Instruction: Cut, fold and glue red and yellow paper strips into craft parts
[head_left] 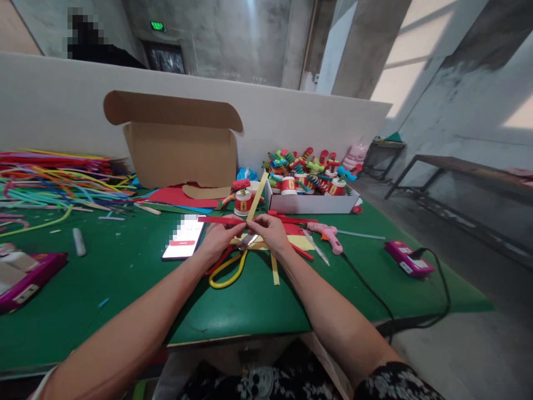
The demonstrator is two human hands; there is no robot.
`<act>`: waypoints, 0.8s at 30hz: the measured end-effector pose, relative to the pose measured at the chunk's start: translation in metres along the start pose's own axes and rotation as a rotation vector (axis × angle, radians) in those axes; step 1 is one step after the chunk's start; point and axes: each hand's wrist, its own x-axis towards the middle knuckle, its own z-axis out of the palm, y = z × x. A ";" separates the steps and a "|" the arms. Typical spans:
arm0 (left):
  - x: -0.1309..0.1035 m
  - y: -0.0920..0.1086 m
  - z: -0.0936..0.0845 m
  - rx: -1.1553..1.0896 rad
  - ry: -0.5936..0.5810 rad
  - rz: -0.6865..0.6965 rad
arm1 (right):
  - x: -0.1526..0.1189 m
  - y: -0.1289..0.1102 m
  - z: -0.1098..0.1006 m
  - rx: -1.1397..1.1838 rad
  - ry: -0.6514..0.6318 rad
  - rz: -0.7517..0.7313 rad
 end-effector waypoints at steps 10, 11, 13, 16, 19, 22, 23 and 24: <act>-0.002 0.003 0.001 0.054 0.024 -0.010 | 0.001 0.002 0.000 -0.011 -0.003 -0.005; -0.002 0.002 0.001 0.037 0.025 -0.020 | 0.001 0.002 0.000 -0.007 0.007 -0.002; -0.002 0.000 0.003 -0.030 0.017 -0.044 | 0.001 0.003 0.000 -0.004 0.043 0.002; -0.002 -0.002 0.005 -0.086 0.031 -0.057 | 0.001 0.004 0.001 -0.009 0.071 0.005; -0.002 -0.002 0.005 -0.071 0.057 -0.055 | 0.001 0.004 0.000 0.032 0.042 0.024; -0.001 -0.004 0.006 -0.103 0.053 -0.059 | 0.001 0.003 -0.001 0.063 0.005 0.043; 0.000 -0.004 0.006 -0.116 0.050 -0.066 | 0.001 0.003 -0.001 0.062 0.006 0.045; 0.000 -0.005 0.006 -0.134 0.045 -0.076 | 0.001 0.003 -0.001 0.062 0.014 0.046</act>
